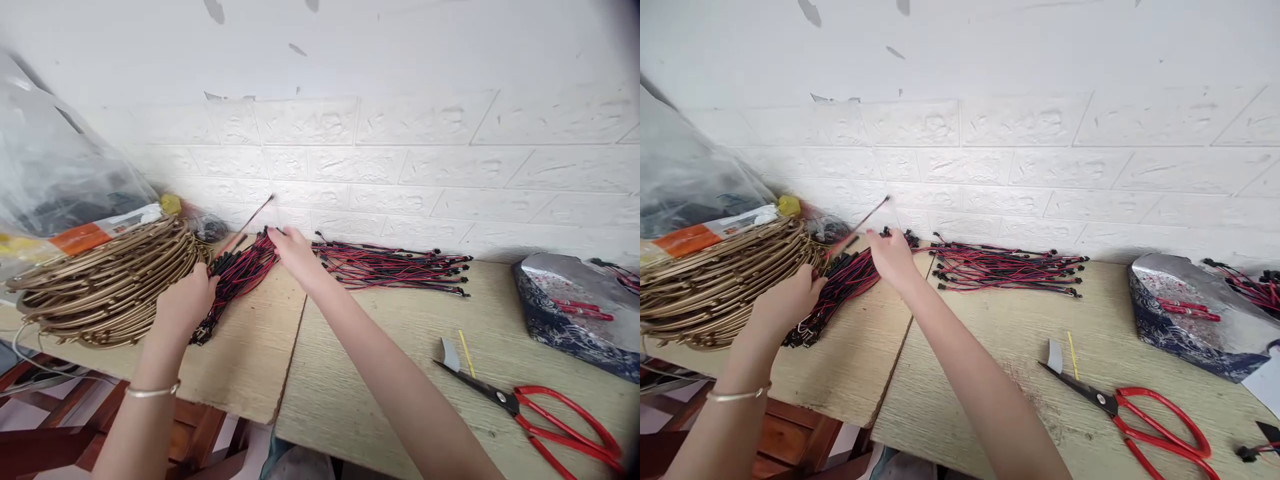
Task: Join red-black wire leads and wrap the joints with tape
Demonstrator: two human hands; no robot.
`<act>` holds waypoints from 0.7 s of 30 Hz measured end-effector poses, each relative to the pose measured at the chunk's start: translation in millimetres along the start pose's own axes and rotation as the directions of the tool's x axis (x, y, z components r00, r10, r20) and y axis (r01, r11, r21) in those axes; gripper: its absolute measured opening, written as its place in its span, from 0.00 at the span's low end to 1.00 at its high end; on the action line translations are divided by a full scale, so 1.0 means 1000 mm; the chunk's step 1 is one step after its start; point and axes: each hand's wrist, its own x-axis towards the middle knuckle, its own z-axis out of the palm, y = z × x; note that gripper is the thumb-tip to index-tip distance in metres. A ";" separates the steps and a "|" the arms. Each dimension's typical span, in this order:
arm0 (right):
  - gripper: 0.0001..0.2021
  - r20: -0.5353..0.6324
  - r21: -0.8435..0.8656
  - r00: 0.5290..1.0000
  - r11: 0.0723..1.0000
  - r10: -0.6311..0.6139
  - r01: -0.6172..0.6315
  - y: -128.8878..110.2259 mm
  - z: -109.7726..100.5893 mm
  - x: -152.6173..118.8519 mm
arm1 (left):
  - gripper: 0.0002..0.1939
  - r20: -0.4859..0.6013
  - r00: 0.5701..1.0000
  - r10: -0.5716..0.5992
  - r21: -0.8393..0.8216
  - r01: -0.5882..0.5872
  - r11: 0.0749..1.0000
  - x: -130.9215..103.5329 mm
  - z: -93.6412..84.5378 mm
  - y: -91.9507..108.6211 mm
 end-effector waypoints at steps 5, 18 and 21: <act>0.18 -0.133 0.040 0.991 0.999 0.018 -0.012 0.048 -0.057 -0.043 | 0.18 0.072 0.995 0.071 0.064 -0.076 0.995 0.029 0.025 -0.026; 0.19 -0.328 0.142 0.942 0.990 0.066 -0.020 0.077 -0.118 -0.112 | 0.22 -0.306 0.946 0.111 0.050 -0.100 0.994 -0.010 0.047 -0.039; 0.18 -0.314 0.119 0.948 0.993 0.047 -0.010 0.079 -0.122 -0.119 | 0.24 -0.488 0.871 -0.048 -0.128 -0.017 0.992 -0.030 0.050 -0.036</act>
